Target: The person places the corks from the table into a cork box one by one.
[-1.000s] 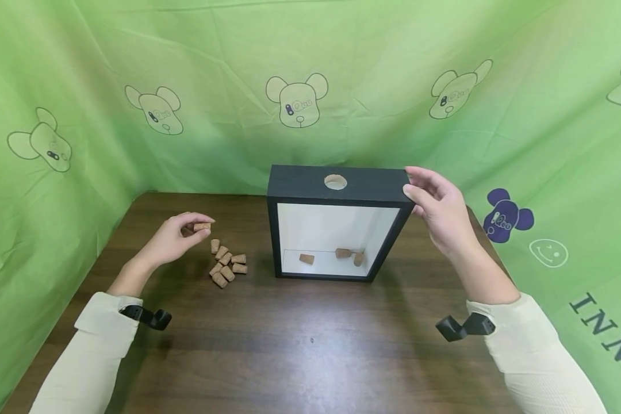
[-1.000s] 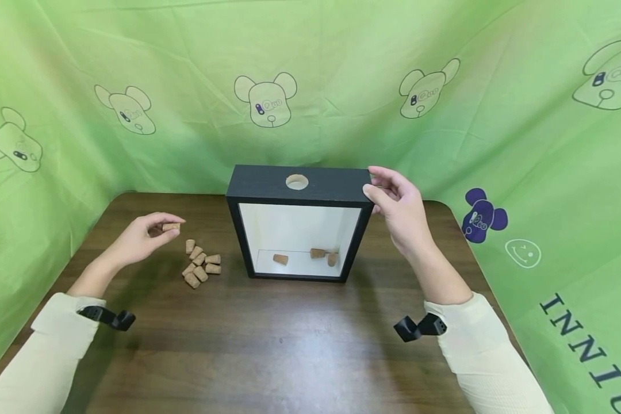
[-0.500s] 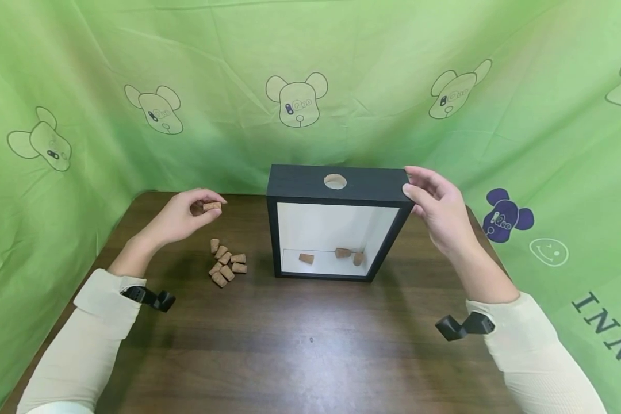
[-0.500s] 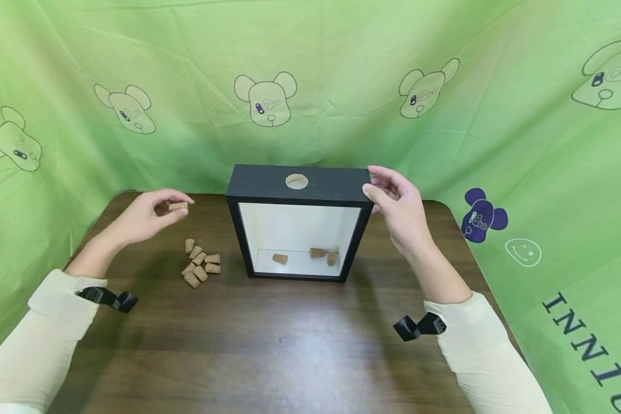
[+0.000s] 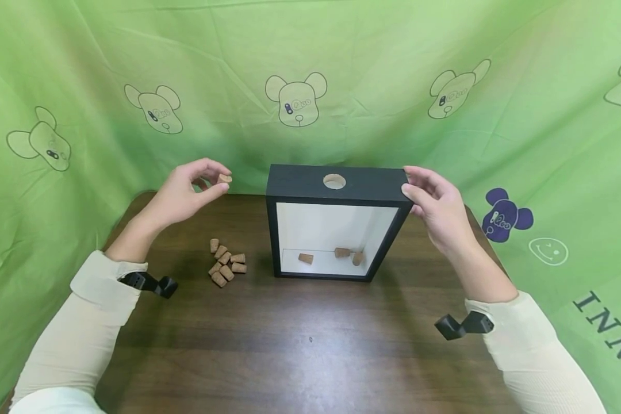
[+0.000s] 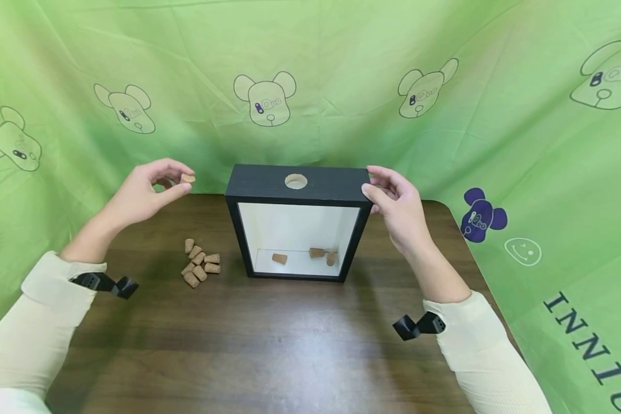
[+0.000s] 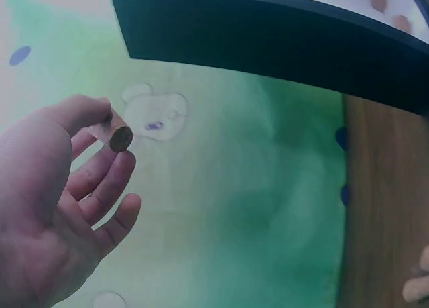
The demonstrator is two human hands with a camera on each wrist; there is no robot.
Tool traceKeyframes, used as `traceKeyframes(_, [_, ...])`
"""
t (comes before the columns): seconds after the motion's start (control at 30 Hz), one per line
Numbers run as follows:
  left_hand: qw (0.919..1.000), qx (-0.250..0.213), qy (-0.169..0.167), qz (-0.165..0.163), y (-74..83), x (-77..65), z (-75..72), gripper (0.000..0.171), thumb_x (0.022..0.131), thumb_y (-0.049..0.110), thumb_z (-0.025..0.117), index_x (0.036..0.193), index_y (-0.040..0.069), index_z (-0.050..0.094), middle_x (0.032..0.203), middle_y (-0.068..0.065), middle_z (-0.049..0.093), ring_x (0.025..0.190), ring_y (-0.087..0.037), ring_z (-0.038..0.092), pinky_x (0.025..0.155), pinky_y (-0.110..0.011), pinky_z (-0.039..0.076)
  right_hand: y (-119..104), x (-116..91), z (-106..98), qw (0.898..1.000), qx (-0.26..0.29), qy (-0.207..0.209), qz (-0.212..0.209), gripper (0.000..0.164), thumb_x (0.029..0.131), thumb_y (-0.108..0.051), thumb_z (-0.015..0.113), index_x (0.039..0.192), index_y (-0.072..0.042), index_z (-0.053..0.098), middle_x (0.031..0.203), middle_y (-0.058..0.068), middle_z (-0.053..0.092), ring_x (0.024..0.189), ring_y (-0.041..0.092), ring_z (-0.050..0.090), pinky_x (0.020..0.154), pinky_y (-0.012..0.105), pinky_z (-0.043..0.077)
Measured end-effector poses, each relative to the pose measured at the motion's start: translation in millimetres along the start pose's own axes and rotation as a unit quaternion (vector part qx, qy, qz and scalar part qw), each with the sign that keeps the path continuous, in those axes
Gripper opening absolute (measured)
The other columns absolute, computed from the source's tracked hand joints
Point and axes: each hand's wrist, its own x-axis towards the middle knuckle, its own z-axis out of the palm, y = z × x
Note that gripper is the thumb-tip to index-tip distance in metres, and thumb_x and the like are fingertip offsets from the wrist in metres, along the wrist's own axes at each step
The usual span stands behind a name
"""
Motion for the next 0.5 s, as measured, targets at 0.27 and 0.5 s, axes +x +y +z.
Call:
traceKeyframes(0.27, [0.9993,-0.006,0.033,0.018,21.9,12.3,-7.2,0.024,0.095,0.01,0.073,0.119,0.006,0.07,0.1,-0.007,0.074,0.088,-0.005,0.061,0.074,-0.024,0.042,1,0,0,1.0,-0.006,-0.001,-0.004,0.034,0.097,-0.005,0.067,0.131,-0.007,0.064,0.112,0.004,0.054,0.095,0.011,0.051,0.066,0.015,0.049])
traceKeyframes(0.5, [0.9987,-0.002,0.02,0.047,39.5,28.4,-8.1,0.022,0.094,0.014,0.075,0.115,0.007,0.072,0.094,-0.001,0.073,0.084,-0.01,0.062,0.068,-0.024,0.042,0,0,0,1.0,-0.006,0.0,-0.004,0.034,0.097,-0.005,0.067,0.13,-0.008,0.064,0.112,0.003,0.055,0.094,0.011,0.051,0.066,0.016,0.049])
